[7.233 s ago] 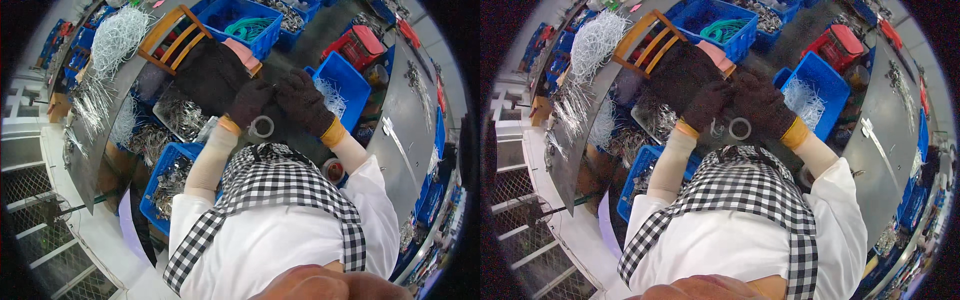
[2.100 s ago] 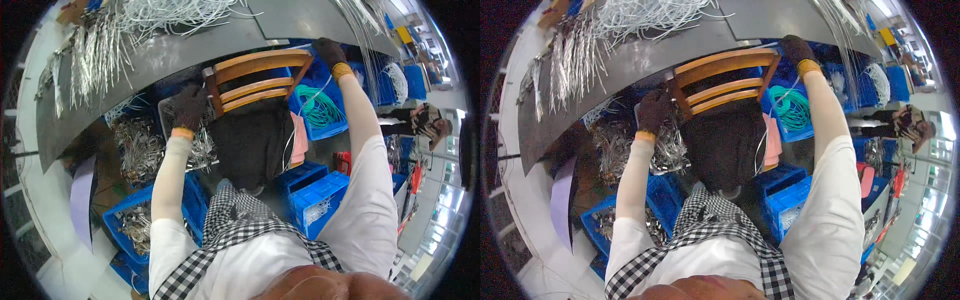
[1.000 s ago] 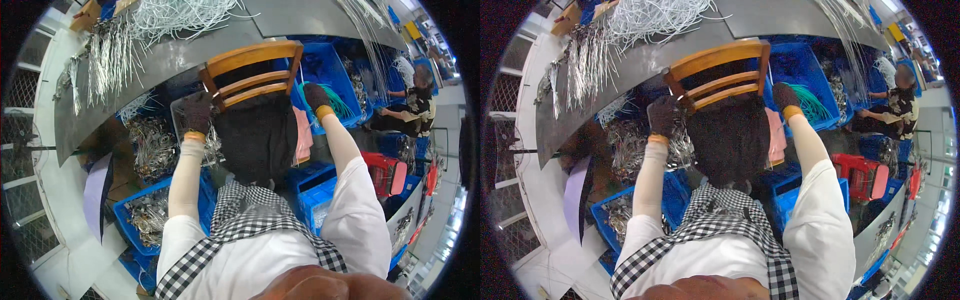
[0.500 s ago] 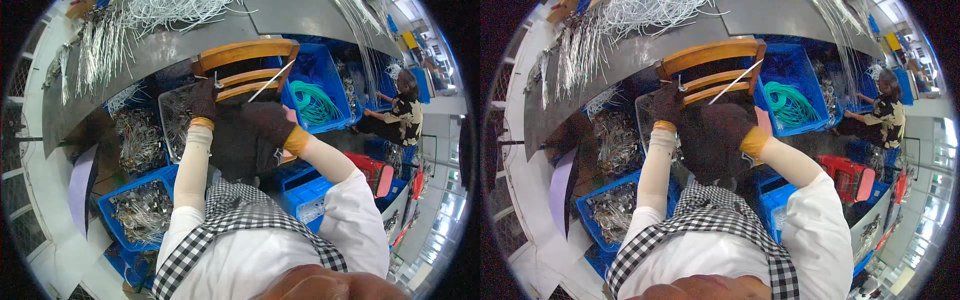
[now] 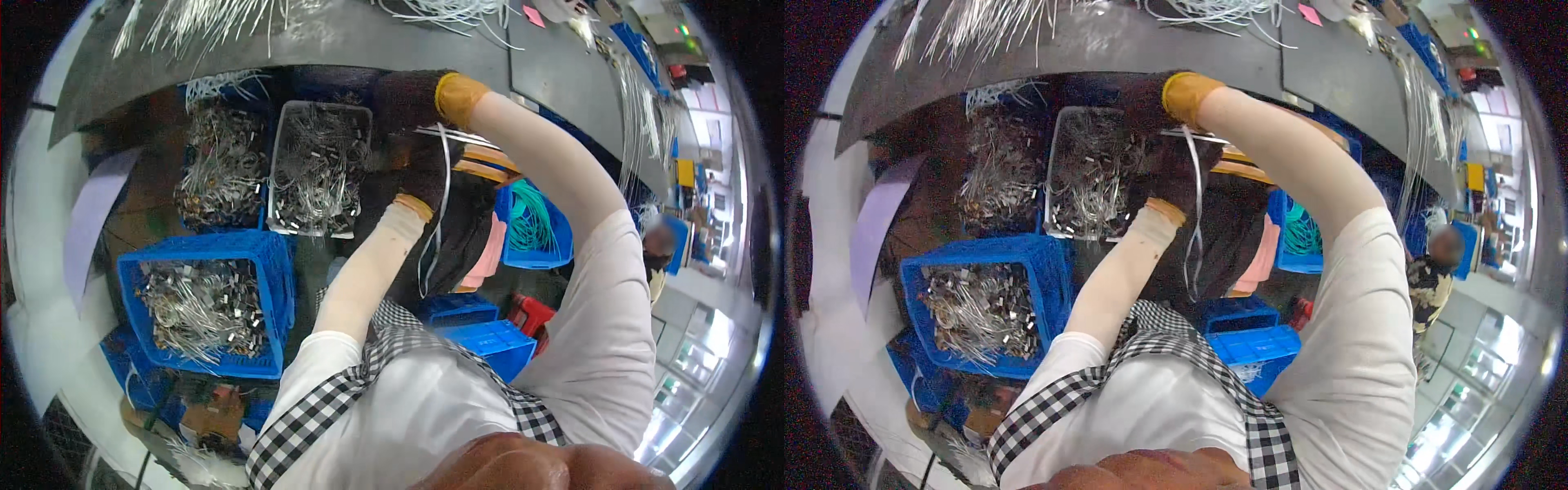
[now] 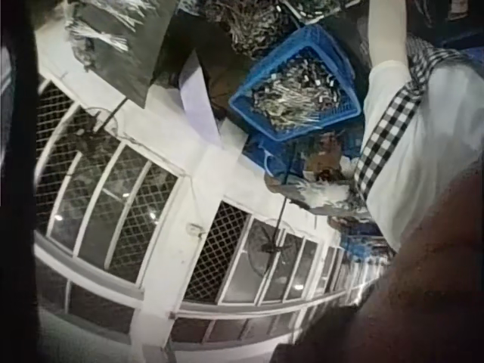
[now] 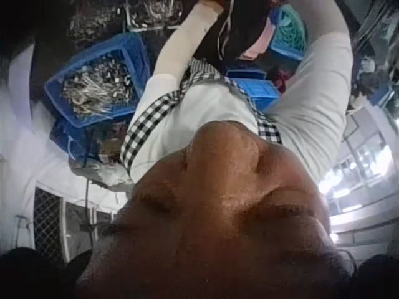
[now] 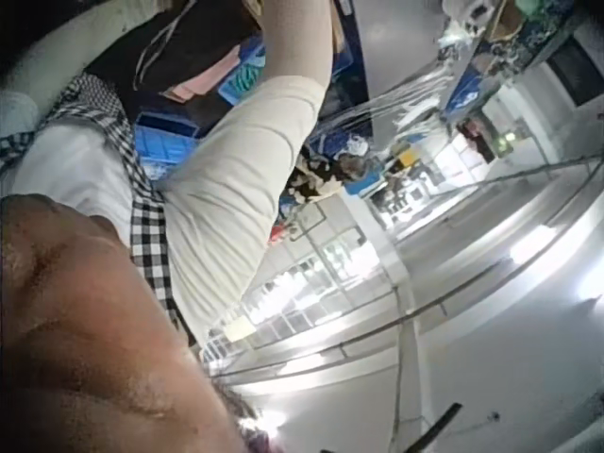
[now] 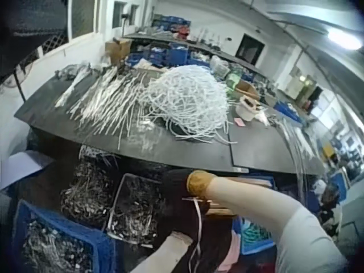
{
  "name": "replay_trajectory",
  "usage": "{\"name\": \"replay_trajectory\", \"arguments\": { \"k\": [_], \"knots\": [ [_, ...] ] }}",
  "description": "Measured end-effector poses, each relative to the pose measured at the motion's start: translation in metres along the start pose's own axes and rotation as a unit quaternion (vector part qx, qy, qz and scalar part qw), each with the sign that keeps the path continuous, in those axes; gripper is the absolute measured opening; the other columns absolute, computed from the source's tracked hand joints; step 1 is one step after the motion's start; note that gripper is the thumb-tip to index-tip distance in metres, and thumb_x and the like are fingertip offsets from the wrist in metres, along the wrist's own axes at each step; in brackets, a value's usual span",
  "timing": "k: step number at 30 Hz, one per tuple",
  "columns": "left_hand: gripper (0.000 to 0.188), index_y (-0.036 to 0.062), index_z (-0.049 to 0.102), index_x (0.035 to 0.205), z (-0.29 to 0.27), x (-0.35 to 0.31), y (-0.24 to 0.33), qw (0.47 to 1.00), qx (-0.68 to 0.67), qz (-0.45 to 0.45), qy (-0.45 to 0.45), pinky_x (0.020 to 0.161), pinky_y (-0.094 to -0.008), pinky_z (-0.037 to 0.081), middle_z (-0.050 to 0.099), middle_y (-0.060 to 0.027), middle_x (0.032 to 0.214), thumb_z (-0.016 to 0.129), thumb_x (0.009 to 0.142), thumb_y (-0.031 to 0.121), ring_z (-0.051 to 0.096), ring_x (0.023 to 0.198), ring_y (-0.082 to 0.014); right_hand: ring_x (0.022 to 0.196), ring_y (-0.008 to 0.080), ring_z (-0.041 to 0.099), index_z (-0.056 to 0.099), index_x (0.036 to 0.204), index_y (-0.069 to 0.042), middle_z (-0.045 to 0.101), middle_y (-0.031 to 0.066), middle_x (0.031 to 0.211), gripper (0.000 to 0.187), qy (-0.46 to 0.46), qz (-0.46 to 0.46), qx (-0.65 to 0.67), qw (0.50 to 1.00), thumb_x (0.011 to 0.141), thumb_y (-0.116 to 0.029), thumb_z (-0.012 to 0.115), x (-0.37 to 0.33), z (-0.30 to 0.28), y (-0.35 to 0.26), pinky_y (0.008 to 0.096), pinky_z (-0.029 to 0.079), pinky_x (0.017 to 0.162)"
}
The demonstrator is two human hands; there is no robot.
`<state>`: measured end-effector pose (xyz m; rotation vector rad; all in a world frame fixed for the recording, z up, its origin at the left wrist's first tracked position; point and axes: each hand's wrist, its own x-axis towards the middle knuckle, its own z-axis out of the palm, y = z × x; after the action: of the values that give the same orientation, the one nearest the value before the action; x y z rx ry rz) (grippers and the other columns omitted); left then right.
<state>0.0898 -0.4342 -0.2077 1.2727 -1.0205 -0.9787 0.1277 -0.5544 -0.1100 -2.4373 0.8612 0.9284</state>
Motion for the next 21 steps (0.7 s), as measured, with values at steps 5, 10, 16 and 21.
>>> {"name": "replay_trajectory", "arguments": {
  "k": [5,10,16,21],
  "knots": [
    [0.021,-0.0002,0.055,0.104,-0.007,0.003,-0.009,0.995,0.087,0.056,-0.006,0.074,-0.0441,0.045,0.057,-0.0239,0.097,0.054,0.086,0.011,0.058,0.091,-0.0329,0.085,0.0343,0.067,0.07,0.101,-0.01,0.069,0.0171,0.097,0.034,0.016,-0.022,-0.152,0.988,0.074,-0.031,0.067,0.033,-0.018,-0.003,0.0409,0.053,0.076],
    [0.024,-0.0016,0.058,0.105,-0.014,0.0,-0.008,0.985,0.148,0.077,-0.04,0.078,-0.0467,0.046,0.058,-0.0244,0.093,0.054,0.084,0.009,0.058,0.088,-0.0389,0.098,0.0322,0.065,0.071,0.104,-0.013,0.067,0.0148,0.108,0.028,-0.011,0.032,-0.218,0.975,0.082,-0.023,0.057,0.079,0.017,0.074,0.0444,0.051,0.084],
    [0.016,0.0023,0.063,0.086,-0.029,-0.002,-0.003,0.873,0.42,0.248,-0.012,0.067,-0.0411,0.049,0.062,-0.0172,0.079,0.05,0.089,0.012,0.062,0.075,-0.0307,0.1,0.0322,0.065,0.071,0.104,-0.013,0.066,0.017,0.109,0.024,0.117,0.14,-0.06,0.981,0.084,-0.019,0.058,0.06,0.047,0.187,0.0393,0.05,0.087],
    [0.022,0.0093,0.062,0.071,-0.033,-0.006,-0.001,0.12,0.939,0.255,0.199,0.045,-0.0307,0.046,0.057,-0.0052,0.06,0.051,0.089,0.014,0.054,0.049,-0.0165,0.094,0.0308,0.067,0.07,0.103,-0.011,0.069,0.0154,0.1,0.024,0.2,0.092,-0.105,0.97,0.081,-0.013,0.061,-0.006,0.048,0.245,0.0409,0.051,0.084]
  ]
}}
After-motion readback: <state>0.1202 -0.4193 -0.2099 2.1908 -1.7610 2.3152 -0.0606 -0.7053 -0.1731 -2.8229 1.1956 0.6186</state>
